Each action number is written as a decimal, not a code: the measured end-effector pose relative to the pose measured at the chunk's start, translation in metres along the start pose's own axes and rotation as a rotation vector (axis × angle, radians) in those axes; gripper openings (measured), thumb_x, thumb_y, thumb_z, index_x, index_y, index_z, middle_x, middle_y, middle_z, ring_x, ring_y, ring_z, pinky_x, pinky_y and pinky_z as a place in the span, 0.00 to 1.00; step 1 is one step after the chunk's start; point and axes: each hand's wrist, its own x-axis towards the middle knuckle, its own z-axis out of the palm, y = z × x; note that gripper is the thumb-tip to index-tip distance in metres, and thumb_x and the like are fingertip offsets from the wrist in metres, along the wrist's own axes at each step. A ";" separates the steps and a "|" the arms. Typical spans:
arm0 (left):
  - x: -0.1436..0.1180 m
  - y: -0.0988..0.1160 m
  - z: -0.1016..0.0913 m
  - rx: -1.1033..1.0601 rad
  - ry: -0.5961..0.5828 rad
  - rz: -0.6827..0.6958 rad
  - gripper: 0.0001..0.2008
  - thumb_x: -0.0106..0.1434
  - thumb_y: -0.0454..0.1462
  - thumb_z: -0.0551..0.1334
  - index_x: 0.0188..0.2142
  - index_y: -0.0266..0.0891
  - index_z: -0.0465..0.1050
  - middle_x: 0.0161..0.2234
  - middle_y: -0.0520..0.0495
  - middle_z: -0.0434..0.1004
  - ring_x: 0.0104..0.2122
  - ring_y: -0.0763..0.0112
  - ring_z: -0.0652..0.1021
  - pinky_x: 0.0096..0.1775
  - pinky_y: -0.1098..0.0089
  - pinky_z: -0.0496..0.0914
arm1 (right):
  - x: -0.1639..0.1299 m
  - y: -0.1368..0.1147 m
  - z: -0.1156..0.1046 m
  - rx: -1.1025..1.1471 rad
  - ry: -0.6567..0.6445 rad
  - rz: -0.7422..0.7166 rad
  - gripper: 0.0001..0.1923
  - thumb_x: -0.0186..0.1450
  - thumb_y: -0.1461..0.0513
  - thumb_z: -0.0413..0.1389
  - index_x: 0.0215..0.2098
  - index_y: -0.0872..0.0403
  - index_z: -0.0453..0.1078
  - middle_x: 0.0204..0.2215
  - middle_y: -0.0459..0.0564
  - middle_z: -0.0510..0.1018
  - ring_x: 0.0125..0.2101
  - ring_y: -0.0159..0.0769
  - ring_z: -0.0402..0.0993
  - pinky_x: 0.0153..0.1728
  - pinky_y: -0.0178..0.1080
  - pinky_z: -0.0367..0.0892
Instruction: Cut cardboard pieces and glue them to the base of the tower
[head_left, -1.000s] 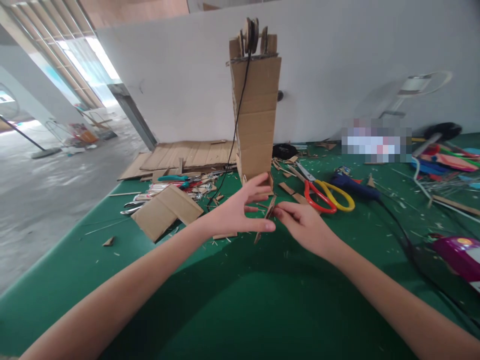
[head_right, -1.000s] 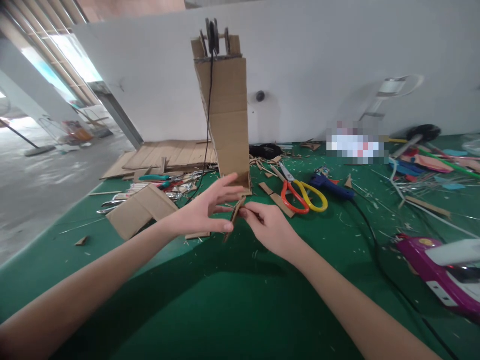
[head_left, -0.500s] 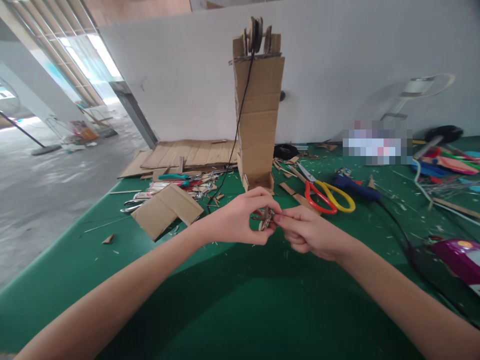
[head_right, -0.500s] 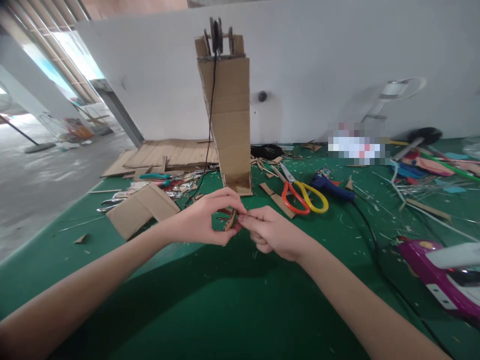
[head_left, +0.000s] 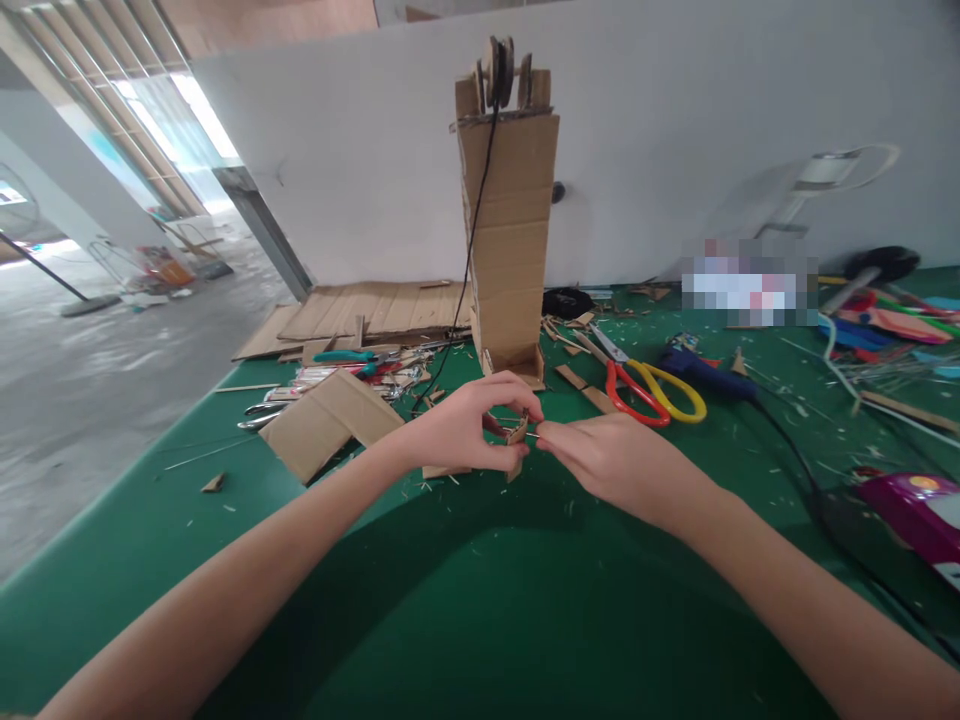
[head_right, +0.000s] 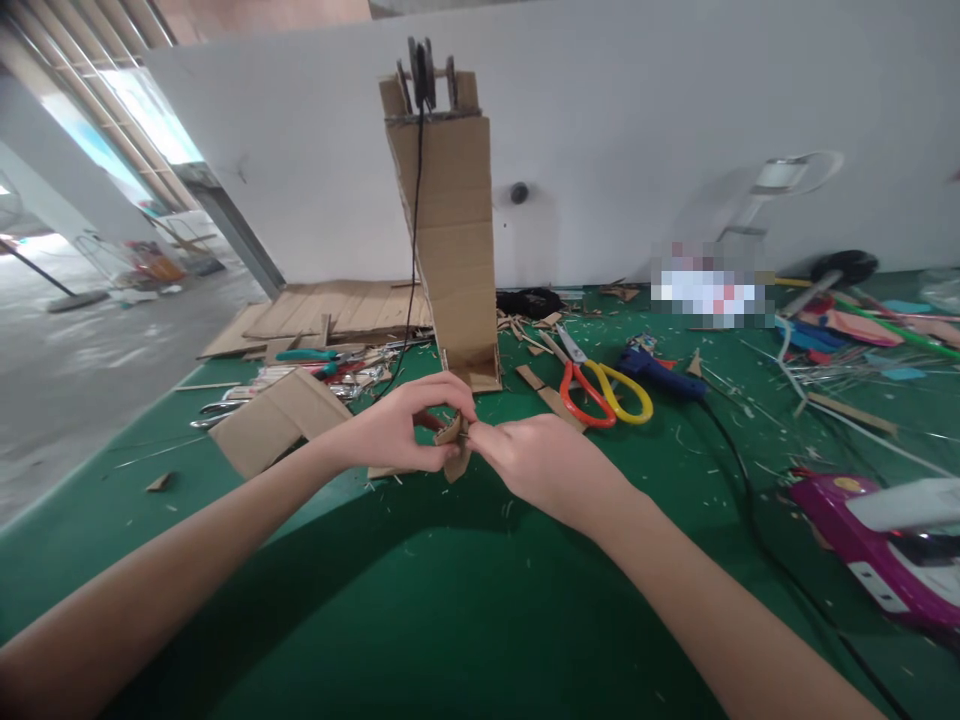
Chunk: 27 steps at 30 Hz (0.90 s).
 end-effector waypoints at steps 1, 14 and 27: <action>0.000 0.000 0.000 -0.002 -0.006 0.004 0.13 0.52 0.31 0.61 0.39 0.39 0.69 0.43 0.46 0.65 0.40 0.72 0.71 0.31 0.77 0.70 | 0.000 -0.001 0.000 -0.039 -0.001 -0.010 0.14 0.70 0.61 0.41 0.36 0.56 0.68 0.21 0.48 0.69 0.21 0.32 0.61 0.23 0.38 0.45; -0.005 -0.024 -0.036 0.061 0.366 0.042 0.16 0.55 0.31 0.60 0.44 0.39 0.66 0.44 0.45 0.70 0.45 0.67 0.72 0.45 0.65 0.69 | -0.003 0.018 -0.004 1.259 -0.080 0.721 0.15 0.66 0.51 0.49 0.35 0.54 0.67 0.15 0.34 0.46 0.15 0.23 0.39 0.14 0.31 0.41; -0.002 -0.041 0.005 0.089 0.173 -0.303 0.19 0.60 0.34 0.56 0.52 0.41 0.63 0.50 0.44 0.69 0.39 0.68 0.74 0.41 0.64 0.71 | 0.002 0.016 0.009 0.770 0.474 0.540 0.13 0.65 0.53 0.50 0.33 0.53 0.70 0.27 0.47 0.67 0.25 0.31 0.64 0.25 0.36 0.63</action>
